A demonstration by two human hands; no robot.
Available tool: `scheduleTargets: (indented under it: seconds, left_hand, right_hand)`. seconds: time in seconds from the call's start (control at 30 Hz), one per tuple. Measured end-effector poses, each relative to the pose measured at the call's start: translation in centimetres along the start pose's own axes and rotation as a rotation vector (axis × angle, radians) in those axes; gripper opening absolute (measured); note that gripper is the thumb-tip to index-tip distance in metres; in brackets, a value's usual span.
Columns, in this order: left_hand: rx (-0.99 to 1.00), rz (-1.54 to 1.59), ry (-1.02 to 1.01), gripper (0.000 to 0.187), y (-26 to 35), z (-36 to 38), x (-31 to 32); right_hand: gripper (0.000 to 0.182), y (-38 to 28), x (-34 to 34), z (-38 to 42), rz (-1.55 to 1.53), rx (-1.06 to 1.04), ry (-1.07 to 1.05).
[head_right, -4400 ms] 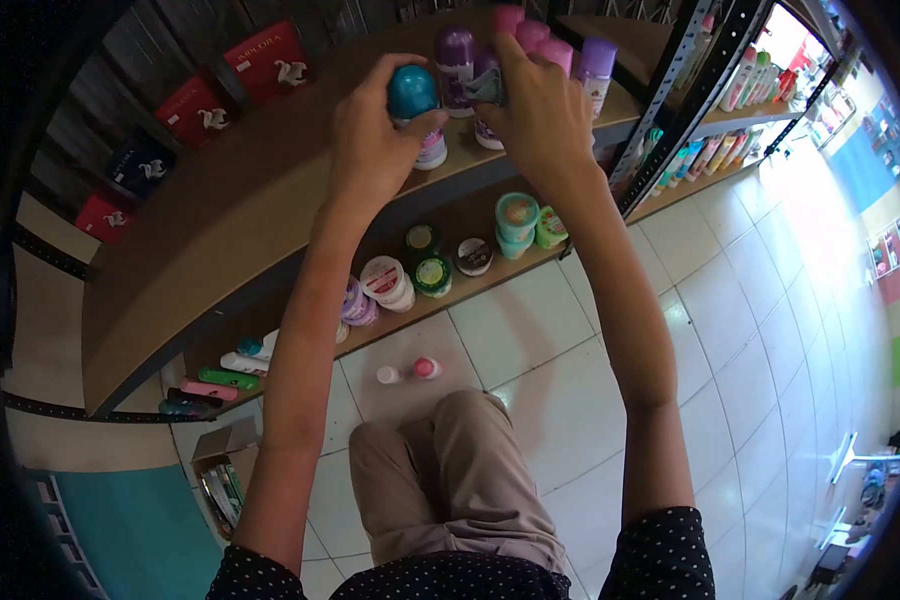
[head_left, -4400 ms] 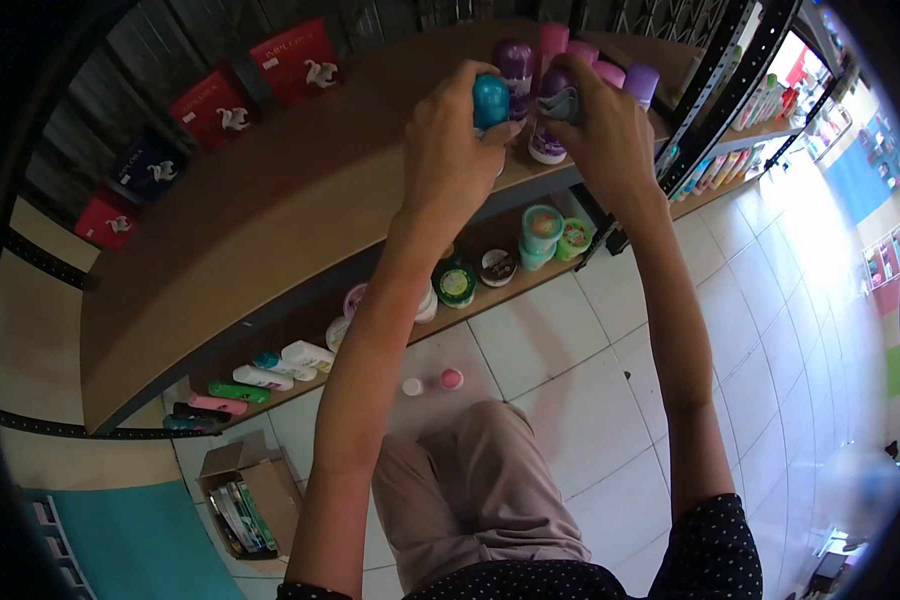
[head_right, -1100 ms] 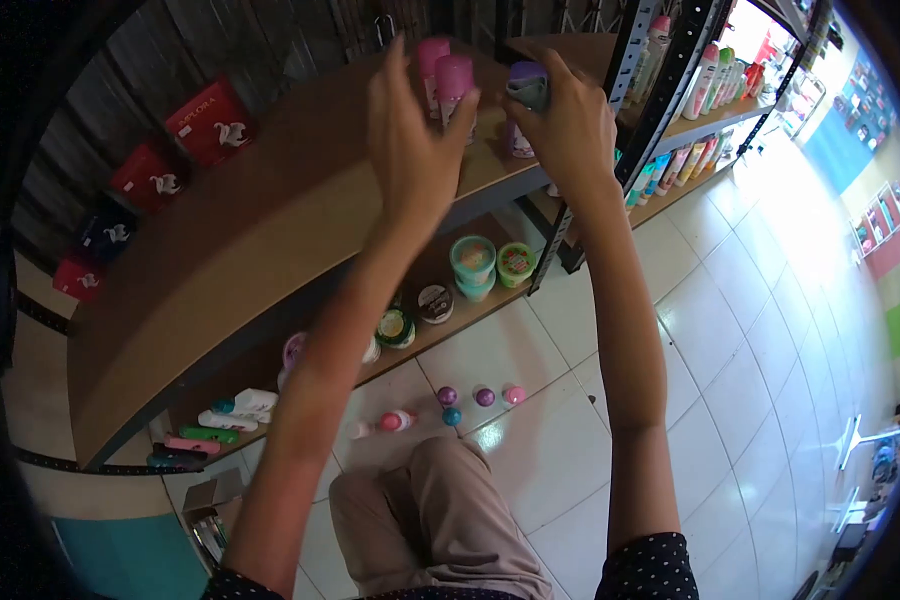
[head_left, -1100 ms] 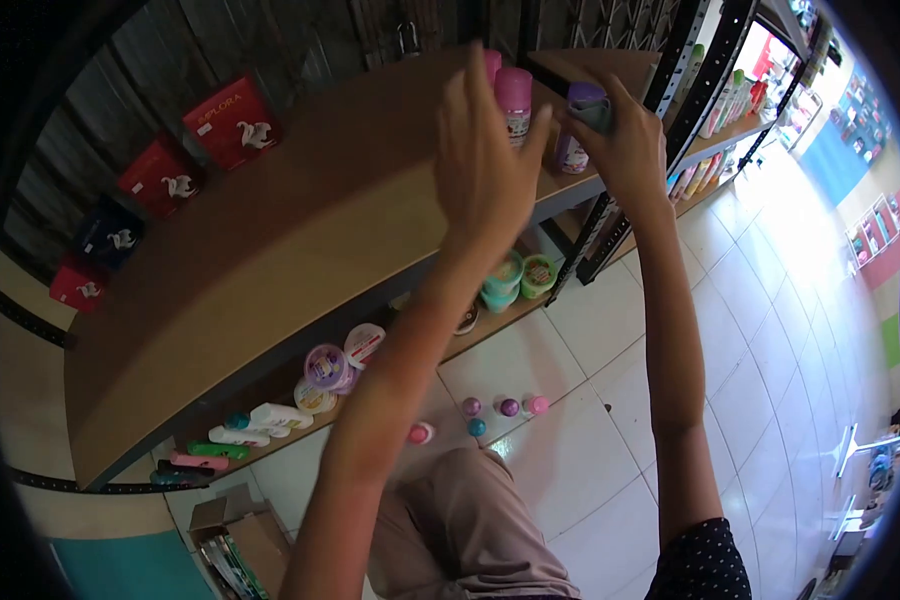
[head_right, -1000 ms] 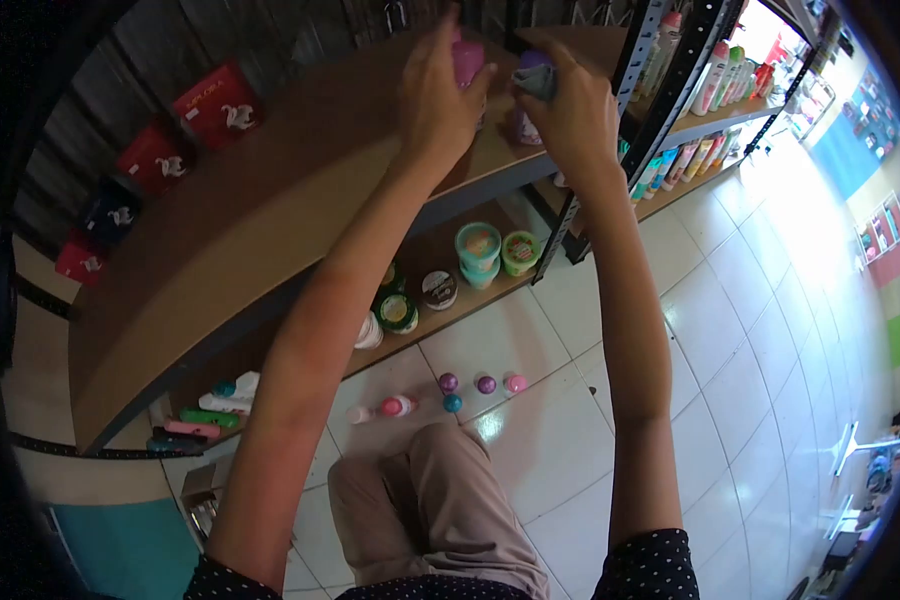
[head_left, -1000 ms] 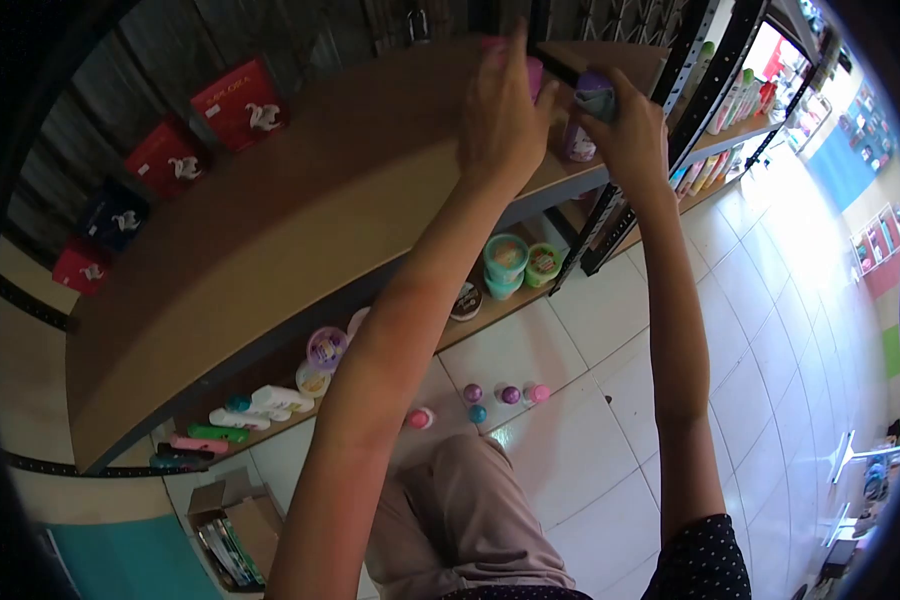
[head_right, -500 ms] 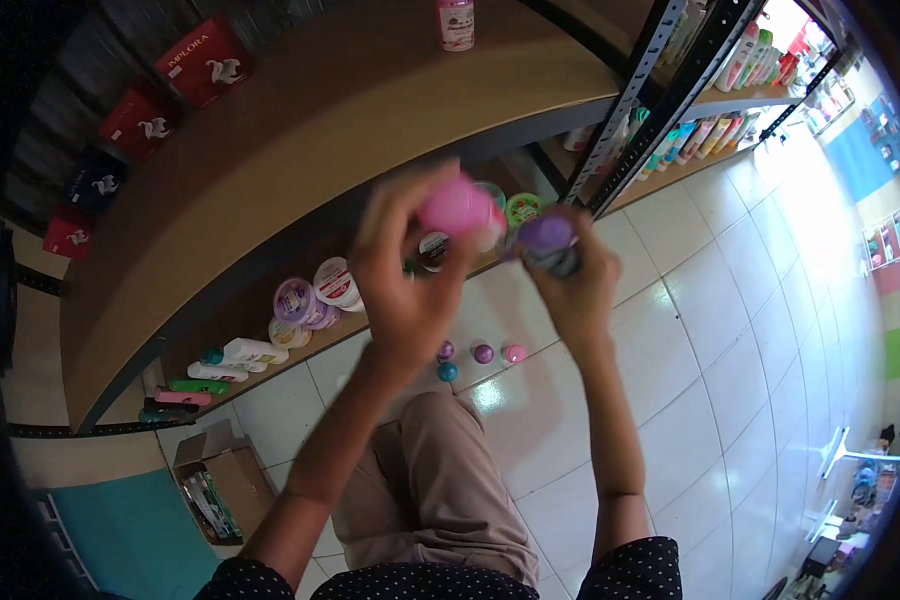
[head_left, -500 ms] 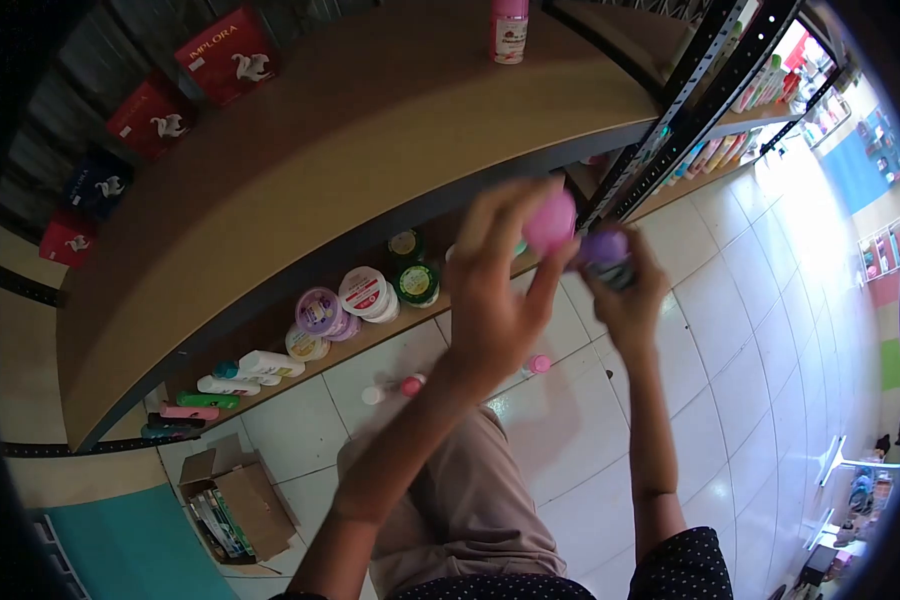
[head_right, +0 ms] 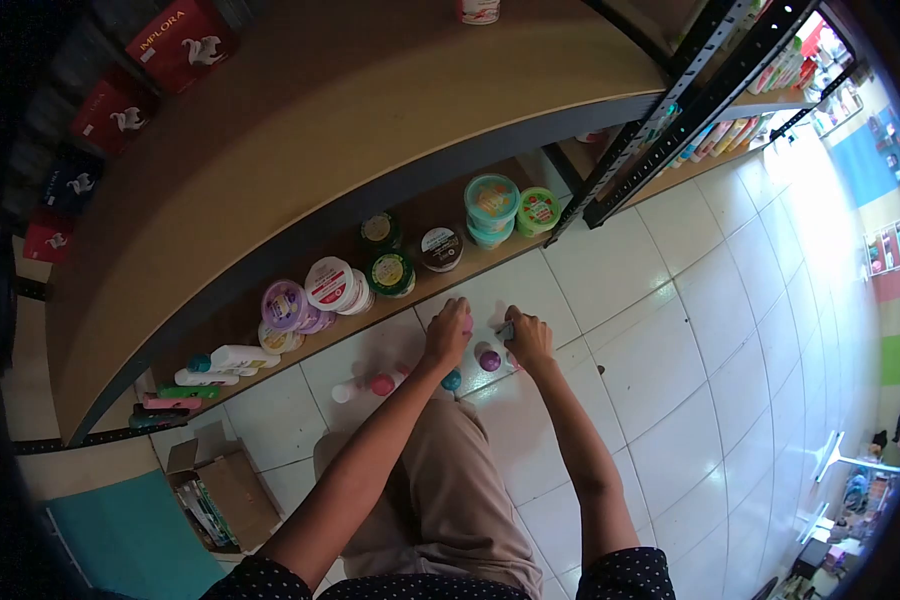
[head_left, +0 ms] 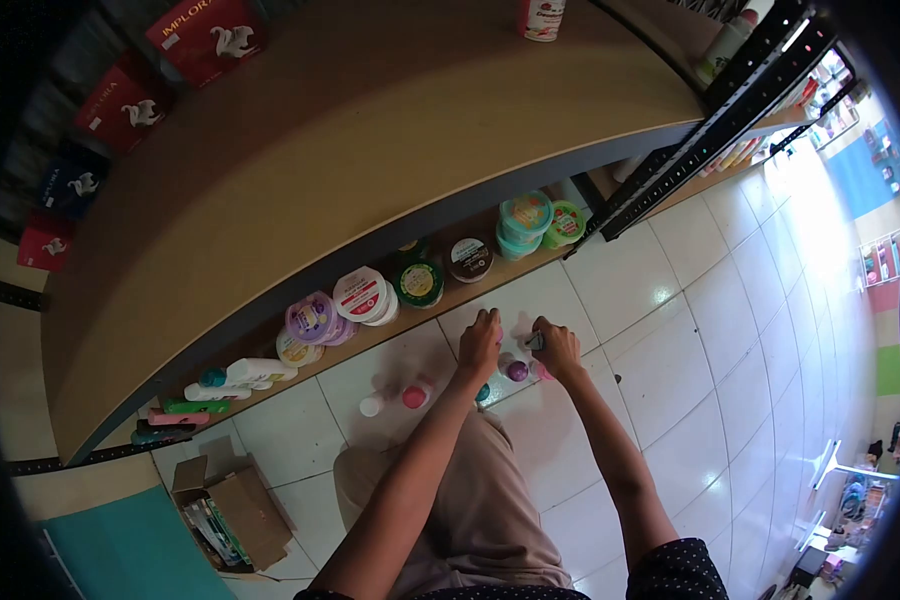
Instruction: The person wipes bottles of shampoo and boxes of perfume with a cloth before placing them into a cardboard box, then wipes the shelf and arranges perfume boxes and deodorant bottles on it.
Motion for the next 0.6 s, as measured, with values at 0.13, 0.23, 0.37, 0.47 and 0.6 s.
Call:
scheduleTargets:
  seconds: [0.13, 0.23, 0.37, 0.47, 0.6]
  left_hand:
    - [0.009, -0.176, -0.034, 0.038, -2.4, 0.1, 1.8]
    - [-0.044, -0.097, -0.023, 0.034, -2.8, 0.1, 2.1]
    - [-0.002, -0.129, -0.047, 0.039, -2.8, 0.0, 3.0]
    - [-0.006, -0.19, -0.055, 0.045, -1.3, 0.6, 0.5]
    - [0.148, -0.049, 0.29, 0.048, 2.5, 2.5, -4.2]
  right_hand:
    - [0.036, 0.3, 0.4, 0.2, 0.008, 0.02, -0.015]
    - [0.039, -0.4, 0.5, -0.1, 0.076, -0.014, -0.043]
    - [0.041, -4.1, -5.1, -0.5, -0.031, -0.113, 0.077]
    - [0.027, -10.9, -17.2, 0.5, -0.329, -0.199, 0.26]
    - [0.029, -17.0, -34.0, 0.9, -0.529, -0.327, 0.936]
Point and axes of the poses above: each hand's wrist, its own z-axis away from the middle knuckle, its own x-axis out of the palm, y = z × x, the point moved 8 cm from there along -z, towards the middle knuckle, and after that the axes turned 9 degrees about y, right-handed, at the moved point
